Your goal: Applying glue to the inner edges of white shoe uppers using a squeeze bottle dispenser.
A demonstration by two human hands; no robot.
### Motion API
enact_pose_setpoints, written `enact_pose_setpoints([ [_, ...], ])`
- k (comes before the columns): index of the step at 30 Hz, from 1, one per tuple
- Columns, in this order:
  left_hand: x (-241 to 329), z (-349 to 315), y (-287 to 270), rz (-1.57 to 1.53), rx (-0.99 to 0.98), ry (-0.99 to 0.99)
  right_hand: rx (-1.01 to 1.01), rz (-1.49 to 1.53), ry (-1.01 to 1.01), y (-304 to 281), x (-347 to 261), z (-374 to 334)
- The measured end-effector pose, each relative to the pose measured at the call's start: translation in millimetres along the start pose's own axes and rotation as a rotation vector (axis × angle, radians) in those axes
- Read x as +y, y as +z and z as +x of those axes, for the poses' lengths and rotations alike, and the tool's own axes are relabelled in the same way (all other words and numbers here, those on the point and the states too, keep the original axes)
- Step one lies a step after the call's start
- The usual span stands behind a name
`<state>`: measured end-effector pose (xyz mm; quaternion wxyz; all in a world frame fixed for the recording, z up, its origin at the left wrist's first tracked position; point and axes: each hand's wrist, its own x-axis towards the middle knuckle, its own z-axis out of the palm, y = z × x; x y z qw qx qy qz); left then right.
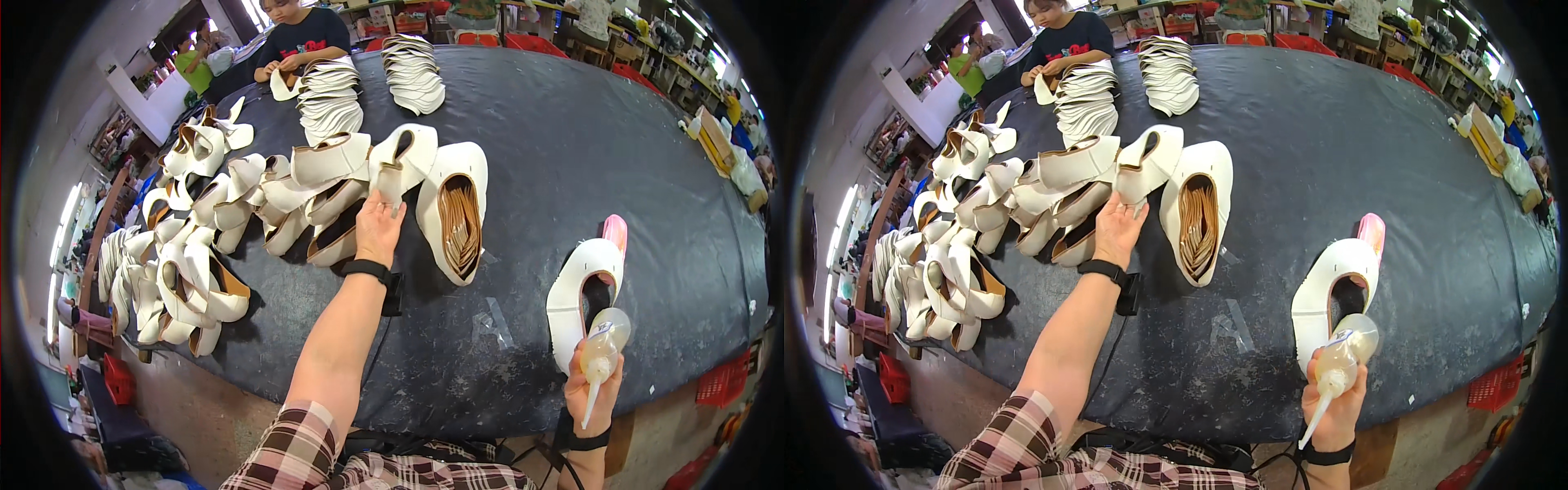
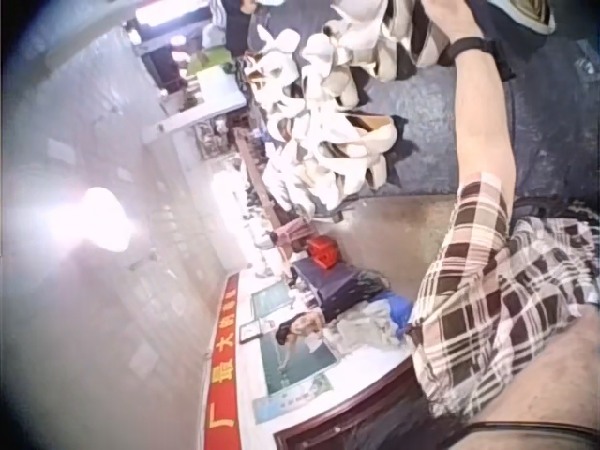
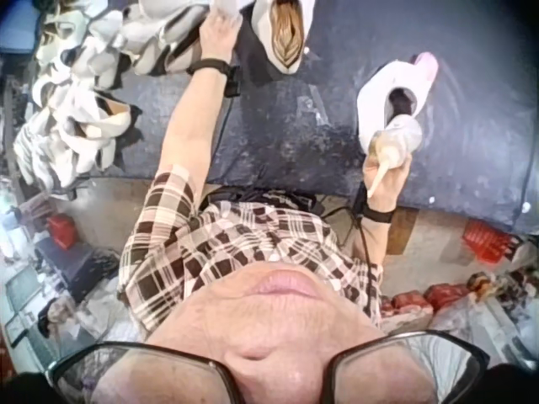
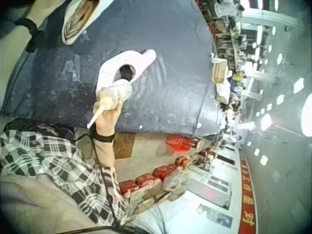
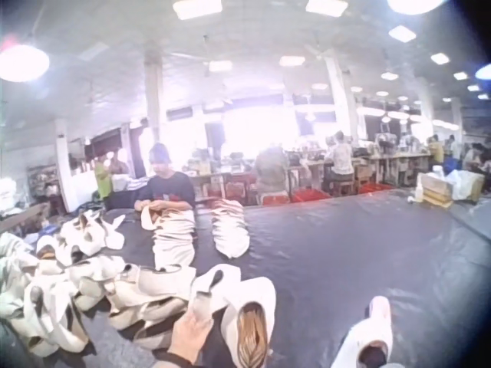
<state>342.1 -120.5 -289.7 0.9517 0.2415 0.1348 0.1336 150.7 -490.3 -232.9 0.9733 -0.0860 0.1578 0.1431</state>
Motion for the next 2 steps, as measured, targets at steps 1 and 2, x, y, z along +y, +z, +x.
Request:
enact_pose_setpoints([
  [1,0.8,2.1,-4.9,0.03,-0.023,0.006,0.023,0.015,-0.004,1.1,-3.6,1.7],
  [2,6.5,0.5,-6.8,0.06,-0.044,0.018,0.044,0.029,-0.002,4.5,-7.8,5.2],
])
